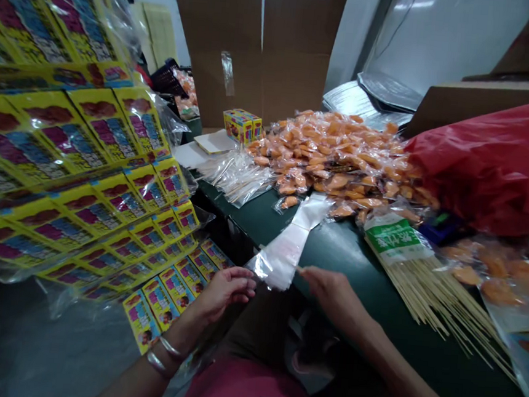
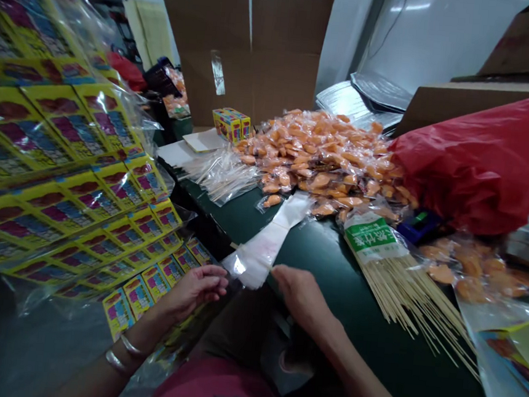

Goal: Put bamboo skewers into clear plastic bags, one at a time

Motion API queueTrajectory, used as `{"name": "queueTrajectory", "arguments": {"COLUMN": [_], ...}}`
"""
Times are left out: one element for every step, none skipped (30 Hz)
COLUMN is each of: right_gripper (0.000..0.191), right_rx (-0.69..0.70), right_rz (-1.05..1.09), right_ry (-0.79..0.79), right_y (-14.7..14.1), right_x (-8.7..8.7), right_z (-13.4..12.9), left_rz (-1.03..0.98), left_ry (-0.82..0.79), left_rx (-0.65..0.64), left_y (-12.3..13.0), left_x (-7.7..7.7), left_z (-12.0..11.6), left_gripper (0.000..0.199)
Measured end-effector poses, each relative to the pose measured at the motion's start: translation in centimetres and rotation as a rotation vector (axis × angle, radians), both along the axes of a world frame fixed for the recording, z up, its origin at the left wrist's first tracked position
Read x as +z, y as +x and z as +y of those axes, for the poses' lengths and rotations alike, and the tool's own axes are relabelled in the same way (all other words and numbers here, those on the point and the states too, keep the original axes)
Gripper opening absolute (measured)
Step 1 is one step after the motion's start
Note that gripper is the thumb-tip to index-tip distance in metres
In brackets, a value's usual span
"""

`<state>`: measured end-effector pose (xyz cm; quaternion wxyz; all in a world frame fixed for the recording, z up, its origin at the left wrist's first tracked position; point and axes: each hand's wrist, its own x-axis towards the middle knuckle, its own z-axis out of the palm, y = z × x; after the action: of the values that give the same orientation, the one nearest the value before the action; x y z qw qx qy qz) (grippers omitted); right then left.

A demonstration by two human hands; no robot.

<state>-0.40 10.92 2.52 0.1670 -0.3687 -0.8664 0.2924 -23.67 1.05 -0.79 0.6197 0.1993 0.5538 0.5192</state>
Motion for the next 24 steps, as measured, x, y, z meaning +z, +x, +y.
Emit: {"name": "queueTrajectory", "arguments": {"right_gripper": [0.033,0.032,0.030,0.028,0.027,0.027,0.027,0.027,0.028,0.028,0.028,0.028,0.028,0.028,0.029,0.030,0.031,0.032,0.033,0.034,0.034,0.033,0.031,0.029], "right_rx": [0.056,0.084,0.093,0.089,0.083,0.078,0.075,0.073,0.073,0.075,0.077,0.077,0.072,0.062,0.048,0.035,0.020,0.006,-0.007,-0.019,-0.027,-0.033,-0.042,-0.051], "right_rz": [-0.077,-0.148,-0.210,-0.262,-0.302,-0.336,-0.364,-0.384,-0.399,-0.412,-0.422,-0.426,-0.420,-0.406,-0.380,-0.345,-0.309,-0.274,-0.243,-0.208,-0.166,-0.117,-0.064,-0.013], "right_ry": [-0.044,-0.084,-0.117,-0.140,-0.149,-0.146,-0.132,-0.111,-0.085,-0.061,-0.044,-0.036,-0.040,-0.057,-0.083,-0.115,-0.146,-0.176,-0.206,-0.240,-0.282,-0.338,-0.400,-0.464], "right_y": [-0.3,-0.6,-0.9,-1.1,-1.3,-1.4,-1.5,-1.4,-1.4,-1.3,-1.2,-1.1,-1.0,-1.0,-1.0,-1.0,-1.1,-1.2,-1.3,-1.4,-1.6,-1.7,-1.9,-2.2], "right_x": [0.3,0.4,0.3,0.2,0.1,-0.2,-0.4,-0.7,-0.9,-1.1,-1.2,-1.3,-1.3,-1.2,-1.1,-0.9,-0.8,-0.6,-0.5,-0.4,-0.5,-0.6,-0.7,-1.0], "right_z": [-1.2,-2.3,-3.2,-4.0,-4.6,-5.0,-5.3,-5.5,-5.6,-5.7,-5.8,-5.9,-6.0,-6.2,-6.3,-6.5,-6.7,-6.9,-7.0,-7.2,-7.4,-7.5,-7.7,-7.7], "left_rz": [0.017,0.041,0.068,0.094,0.117,0.135,0.150,0.163,0.175,0.191,0.211,0.234,0.262,0.293,0.327,0.365,0.408,0.457,0.508,0.558,0.602,0.637,0.663,0.683], "left_ry": [0.016,0.037,0.061,0.085,0.109,0.130,0.147,0.160,0.169,0.174,0.176,0.177,0.179,0.183,0.188,0.196,0.211,0.228,0.248,0.266,0.282,0.291,0.295,0.295], "left_rx": [0.003,0.004,0.003,0.002,0.000,0.000,0.003,0.009,0.016,0.025,0.032,0.039,0.044,0.045,0.042,0.038,0.030,0.021,0.008,-0.008,-0.025,-0.040,-0.050,-0.052], "left_y": [0.2,0.4,0.6,0.8,1.1,1.2,1.4,1.5,1.6,1.7,1.8,1.8,1.8,1.8,1.9,1.9,1.9,2.0,2.1,2.2,2.3,2.5,2.6,2.7], "left_x": [0.1,0.2,0.3,0.4,0.4,0.5,0.5,0.5,0.4,0.3,0.2,0.0,-0.1,-0.3,-0.5,-0.7,-0.8,-0.9,-0.9,-0.8,-0.7,-0.5,-0.3,-0.2], "left_z": [0.0,0.1,0.1,0.1,0.2,0.2,0.2,0.2,0.3,0.3,0.4,0.4,0.5,0.6,0.6,0.6,0.6,0.5,0.4,0.3,0.2,0.1,0.1,0.0], "left_gripper": [0.025,0.025,0.024,0.024,0.025,0.025,0.026,0.027,0.028,0.028,0.029,0.030,0.030,0.030,0.031,0.031,0.030,0.030,0.029,0.028,0.028,0.027,0.027,0.027]}}
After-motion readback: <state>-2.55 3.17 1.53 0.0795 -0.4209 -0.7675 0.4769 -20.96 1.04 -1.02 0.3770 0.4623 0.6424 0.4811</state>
